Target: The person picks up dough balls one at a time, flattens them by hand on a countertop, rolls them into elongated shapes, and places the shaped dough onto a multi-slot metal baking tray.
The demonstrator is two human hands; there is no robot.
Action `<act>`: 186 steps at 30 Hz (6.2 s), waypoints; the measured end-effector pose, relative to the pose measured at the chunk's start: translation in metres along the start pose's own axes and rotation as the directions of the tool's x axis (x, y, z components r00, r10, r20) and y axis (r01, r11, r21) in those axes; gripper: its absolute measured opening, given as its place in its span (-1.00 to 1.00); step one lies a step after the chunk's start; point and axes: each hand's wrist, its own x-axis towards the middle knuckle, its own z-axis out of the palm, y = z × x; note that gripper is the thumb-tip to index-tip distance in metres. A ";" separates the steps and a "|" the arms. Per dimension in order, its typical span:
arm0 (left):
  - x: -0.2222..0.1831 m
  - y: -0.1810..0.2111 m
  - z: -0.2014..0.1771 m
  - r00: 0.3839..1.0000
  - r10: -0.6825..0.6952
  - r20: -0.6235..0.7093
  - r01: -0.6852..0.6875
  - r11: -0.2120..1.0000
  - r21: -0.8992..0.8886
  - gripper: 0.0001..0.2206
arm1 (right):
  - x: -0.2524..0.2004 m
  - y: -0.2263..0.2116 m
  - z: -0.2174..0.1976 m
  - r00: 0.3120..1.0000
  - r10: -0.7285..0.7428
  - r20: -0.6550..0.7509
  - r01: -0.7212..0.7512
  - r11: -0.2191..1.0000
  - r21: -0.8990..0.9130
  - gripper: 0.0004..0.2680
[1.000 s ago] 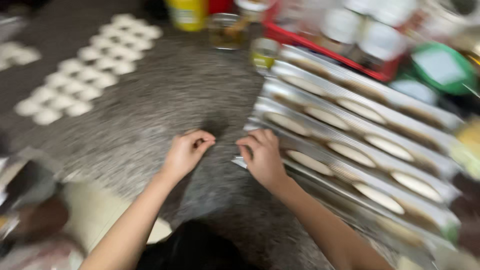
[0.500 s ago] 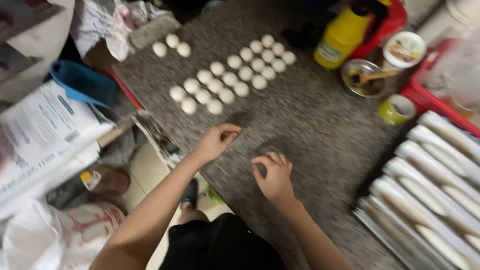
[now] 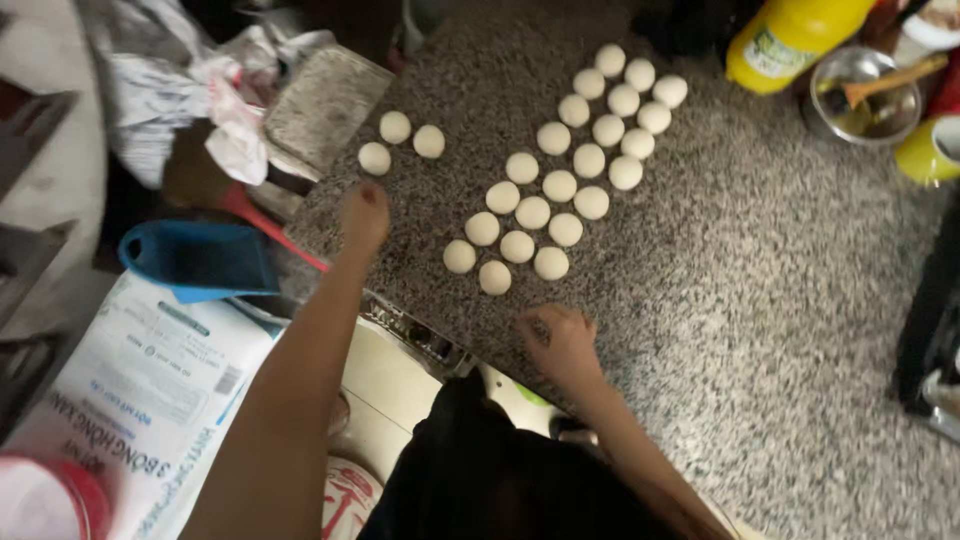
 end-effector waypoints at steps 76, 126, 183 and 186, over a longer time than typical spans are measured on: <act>-0.383 0.417 0.065 0.254 -0.015 0.967 0.679 0.715 -0.167 -0.18 | -0.183 0.178 -0.170 0.871 0.331 0.362 -0.170 -0.488 0.856 -0.25; -0.373 0.311 0.144 0.328 0.726 0.605 -0.613 0.650 -0.449 -0.61 | -0.169 0.191 -0.091 0.812 0.446 -0.376 -0.507 0.858 -0.077 -0.67; -0.399 0.268 0.124 0.137 0.880 0.454 -0.789 0.375 -0.488 -0.50 | -0.209 0.160 -0.014 0.884 0.198 -0.424 -0.346 0.887 -0.307 -0.56; -0.396 0.270 0.122 0.138 0.834 0.534 -0.743 0.444 -0.501 -0.53 | -0.210 0.161 -0.018 0.878 0.253 -0.406 -0.359 0.910 -0.209 -0.59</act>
